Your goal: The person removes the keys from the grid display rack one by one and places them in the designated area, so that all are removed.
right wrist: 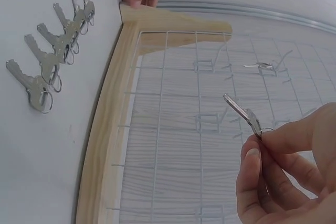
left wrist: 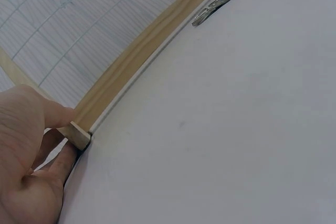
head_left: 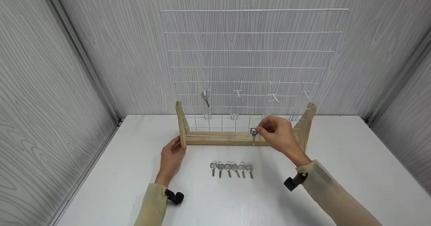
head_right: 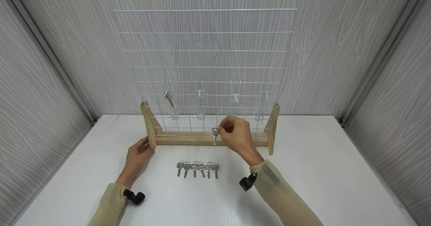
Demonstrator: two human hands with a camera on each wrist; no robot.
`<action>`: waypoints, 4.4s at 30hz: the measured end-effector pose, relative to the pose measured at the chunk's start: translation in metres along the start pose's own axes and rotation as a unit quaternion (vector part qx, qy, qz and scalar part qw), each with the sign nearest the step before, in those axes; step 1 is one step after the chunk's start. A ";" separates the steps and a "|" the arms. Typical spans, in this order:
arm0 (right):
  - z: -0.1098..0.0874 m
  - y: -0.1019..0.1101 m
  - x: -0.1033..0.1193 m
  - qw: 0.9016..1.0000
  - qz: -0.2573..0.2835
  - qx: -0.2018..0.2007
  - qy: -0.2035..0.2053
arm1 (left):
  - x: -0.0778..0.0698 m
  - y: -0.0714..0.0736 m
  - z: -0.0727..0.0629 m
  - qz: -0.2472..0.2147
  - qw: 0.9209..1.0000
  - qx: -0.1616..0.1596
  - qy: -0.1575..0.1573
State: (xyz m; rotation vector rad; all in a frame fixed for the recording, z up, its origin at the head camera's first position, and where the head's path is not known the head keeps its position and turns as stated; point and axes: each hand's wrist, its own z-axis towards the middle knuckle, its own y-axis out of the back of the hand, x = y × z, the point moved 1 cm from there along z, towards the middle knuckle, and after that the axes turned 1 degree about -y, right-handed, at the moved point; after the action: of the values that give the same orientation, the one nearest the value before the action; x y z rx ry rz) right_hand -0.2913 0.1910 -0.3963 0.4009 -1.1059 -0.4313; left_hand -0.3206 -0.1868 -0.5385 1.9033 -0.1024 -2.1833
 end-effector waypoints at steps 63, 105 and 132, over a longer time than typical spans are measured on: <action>-0.042 -0.031 -0.092 0.964 0.073 0.152 -0.206 | -0.002 0.002 -0.002 -0.023 1.000 0.003 -0.015; -0.040 -0.031 -0.085 0.983 -0.051 0.147 -0.096 | 0.000 0.000 0.000 -0.015 1.000 0.003 0.004; -0.036 -0.019 -0.023 0.999 0.005 0.014 -0.028 | -0.003 0.003 -0.002 -0.004 1.000 -0.007 -0.013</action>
State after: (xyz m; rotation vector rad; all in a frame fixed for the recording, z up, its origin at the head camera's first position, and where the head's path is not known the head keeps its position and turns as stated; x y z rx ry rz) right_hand -0.2698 0.1904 -0.4378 0.4098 -1.1696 -0.4211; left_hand -0.3180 -0.1889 -0.5355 1.8721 -0.0824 -2.2078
